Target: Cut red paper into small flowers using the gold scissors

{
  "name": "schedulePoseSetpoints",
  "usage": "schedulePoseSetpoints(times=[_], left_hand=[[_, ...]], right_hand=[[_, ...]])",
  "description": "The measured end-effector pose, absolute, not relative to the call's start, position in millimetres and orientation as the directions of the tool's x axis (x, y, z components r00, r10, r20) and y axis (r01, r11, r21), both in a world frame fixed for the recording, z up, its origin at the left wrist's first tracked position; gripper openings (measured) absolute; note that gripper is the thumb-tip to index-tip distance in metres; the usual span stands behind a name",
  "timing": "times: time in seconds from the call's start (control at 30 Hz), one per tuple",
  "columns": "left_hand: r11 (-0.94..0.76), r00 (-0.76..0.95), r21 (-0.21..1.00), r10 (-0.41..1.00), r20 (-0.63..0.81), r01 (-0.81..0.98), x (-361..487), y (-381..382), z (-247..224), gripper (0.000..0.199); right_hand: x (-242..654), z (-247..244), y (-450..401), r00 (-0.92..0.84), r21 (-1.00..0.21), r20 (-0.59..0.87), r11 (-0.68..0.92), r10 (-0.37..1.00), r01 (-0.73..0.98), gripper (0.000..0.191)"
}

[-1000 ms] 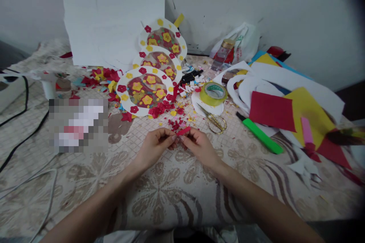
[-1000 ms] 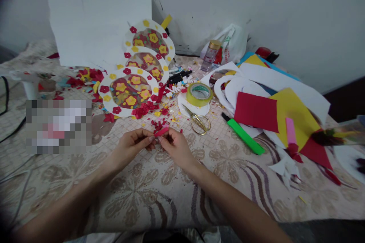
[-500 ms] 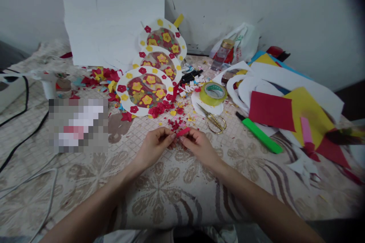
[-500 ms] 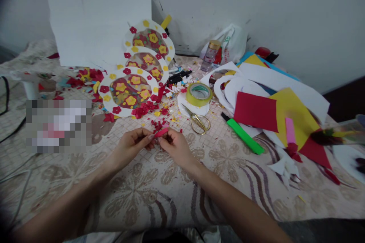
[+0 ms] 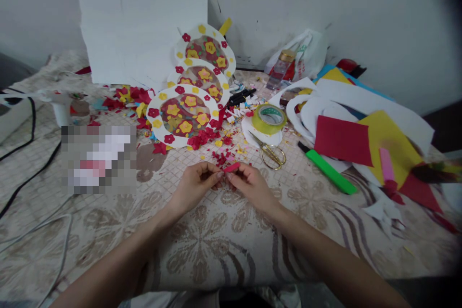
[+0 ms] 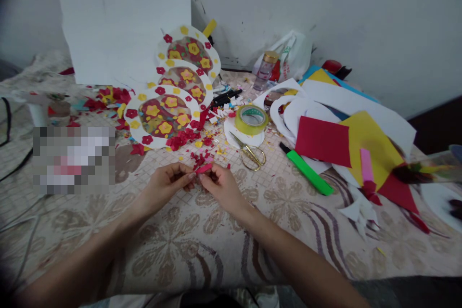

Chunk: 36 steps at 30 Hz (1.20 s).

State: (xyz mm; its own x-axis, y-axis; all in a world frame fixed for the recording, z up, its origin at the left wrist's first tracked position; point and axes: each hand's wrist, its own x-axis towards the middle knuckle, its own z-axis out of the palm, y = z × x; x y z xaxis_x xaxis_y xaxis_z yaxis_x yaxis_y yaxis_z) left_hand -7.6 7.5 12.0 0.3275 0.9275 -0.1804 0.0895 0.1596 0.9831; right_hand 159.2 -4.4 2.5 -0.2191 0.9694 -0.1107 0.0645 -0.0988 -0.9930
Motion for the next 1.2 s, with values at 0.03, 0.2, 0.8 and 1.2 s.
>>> schedulePoseSetpoints(times=[0.03, 0.2, 0.8, 1.2], left_hand=[[0.156, 0.331, 0.984, 0.927, -0.177, 0.089, -8, 7, 12, 0.021], [0.176, 0.367, 0.982, 0.911, -0.187, 0.062, -8, 7, 11, 0.020], [0.150, 0.350, 0.987, 0.922, -0.163, 0.065, -6, 5, 11, 0.019], [0.303, 0.415, 0.949, 0.877, -0.243, -0.084, -8, 9, 5, 0.019]], right_hand=[[159, 2, -4, -0.225, -0.993, -0.116, -0.106, 0.967, 0.058, 0.013], [160, 3, -4, -0.235, -0.993, -0.117, -0.108, 0.965, 0.052, 0.013], [161, 4, -6, -0.220, -0.992, -0.121, -0.107, 0.968, 0.071, 0.014], [164, -6, -3, -0.189, -0.990, -0.129, -0.137, 0.974, -0.030, 0.014]])
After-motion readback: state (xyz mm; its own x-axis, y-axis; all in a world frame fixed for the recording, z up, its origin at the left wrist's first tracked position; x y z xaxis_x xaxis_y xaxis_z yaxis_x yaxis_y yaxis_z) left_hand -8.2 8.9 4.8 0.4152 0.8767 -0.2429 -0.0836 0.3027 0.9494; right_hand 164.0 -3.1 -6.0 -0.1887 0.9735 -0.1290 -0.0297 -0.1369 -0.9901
